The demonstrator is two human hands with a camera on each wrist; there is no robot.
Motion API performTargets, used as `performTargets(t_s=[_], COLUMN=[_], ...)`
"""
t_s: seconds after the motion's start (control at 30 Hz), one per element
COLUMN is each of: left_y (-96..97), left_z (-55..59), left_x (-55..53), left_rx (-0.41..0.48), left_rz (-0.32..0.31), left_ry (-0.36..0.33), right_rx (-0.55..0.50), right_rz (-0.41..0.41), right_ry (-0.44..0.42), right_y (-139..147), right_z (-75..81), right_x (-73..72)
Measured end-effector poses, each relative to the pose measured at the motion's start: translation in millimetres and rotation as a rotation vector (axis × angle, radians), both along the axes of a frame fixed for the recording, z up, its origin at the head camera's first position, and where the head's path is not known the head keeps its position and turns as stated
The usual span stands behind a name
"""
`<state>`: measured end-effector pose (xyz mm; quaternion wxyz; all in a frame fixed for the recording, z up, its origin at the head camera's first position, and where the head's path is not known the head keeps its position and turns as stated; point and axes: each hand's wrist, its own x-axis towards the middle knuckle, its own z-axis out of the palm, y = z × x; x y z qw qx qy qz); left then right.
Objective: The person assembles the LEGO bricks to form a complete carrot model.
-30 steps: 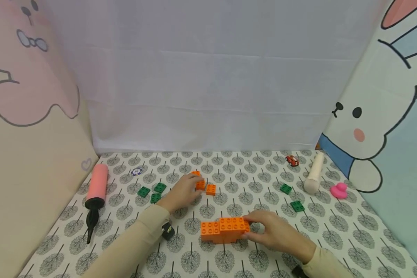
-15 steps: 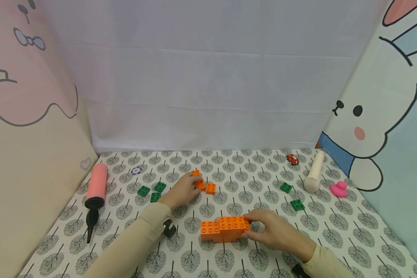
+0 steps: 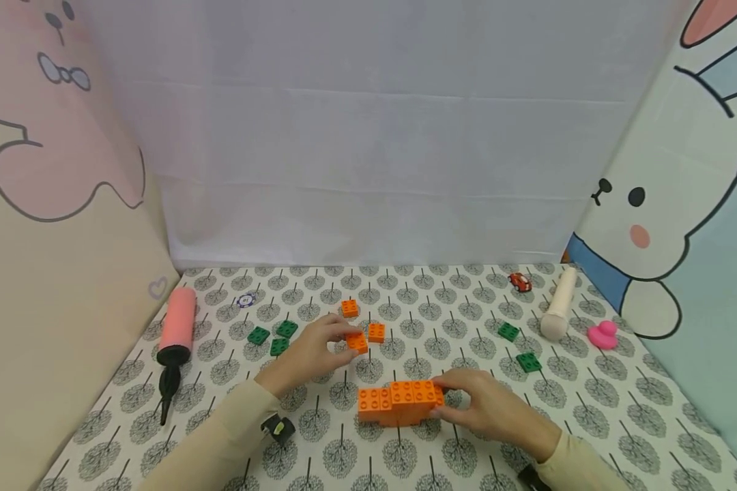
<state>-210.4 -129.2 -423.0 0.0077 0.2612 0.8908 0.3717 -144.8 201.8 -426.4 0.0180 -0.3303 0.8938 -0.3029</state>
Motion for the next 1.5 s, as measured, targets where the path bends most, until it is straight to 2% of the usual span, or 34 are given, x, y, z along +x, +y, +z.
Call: performTargets(t_s=[0.1,0.23,0.37,0.47,0.6,0.73,1.1,1.2,1.4,1.5], left_y=[0.1,4.1,10.8,15.7,19.4,20.4,21.0,20.8,20.9,20.2], left_z=[9.4,17.4,19.9,18.6,14.6,11.0,1.9,-0.4,-3.9,-5.8], left_x=[20.3,43.4,58.5,65.0,69.0,69.5,69.2,69.8,70.9,71.0], left_rx=[0.035,0.042,0.075,0.071,0.016,0.008,0.051,0.070,0.156,0.152], left_rz=[-0.041,-0.106,-0.164,-0.197,-0.207,-0.207,-0.188,-0.167,-0.142,-0.127], left_ry=[-0.026,0.024,0.044,0.043,0.090,0.104,0.075,0.040,-0.142,-0.163], right_rx=[0.006,0.020,0.026,0.021,0.008,0.005,0.010,0.012,0.008,0.008], right_rz=[-0.004,-0.008,-0.016,-0.015,-0.012,-0.012,-0.018,-0.016,-0.011,-0.009], right_ry=[-0.011,-0.001,0.025,0.037,0.033,0.027,0.049,0.054,0.053,0.040], right_y=[0,0,-1,-1,-2,-2,-2,-2,-2,-2], right_z=[-0.6,-1.0,-1.7,-2.7,-3.3,-2.6,-0.9,-0.9,-0.6,0.0], right_x=[0.6,1.9,2.7,3.0,3.0,2.9,1.7,1.5,0.5,-0.1])
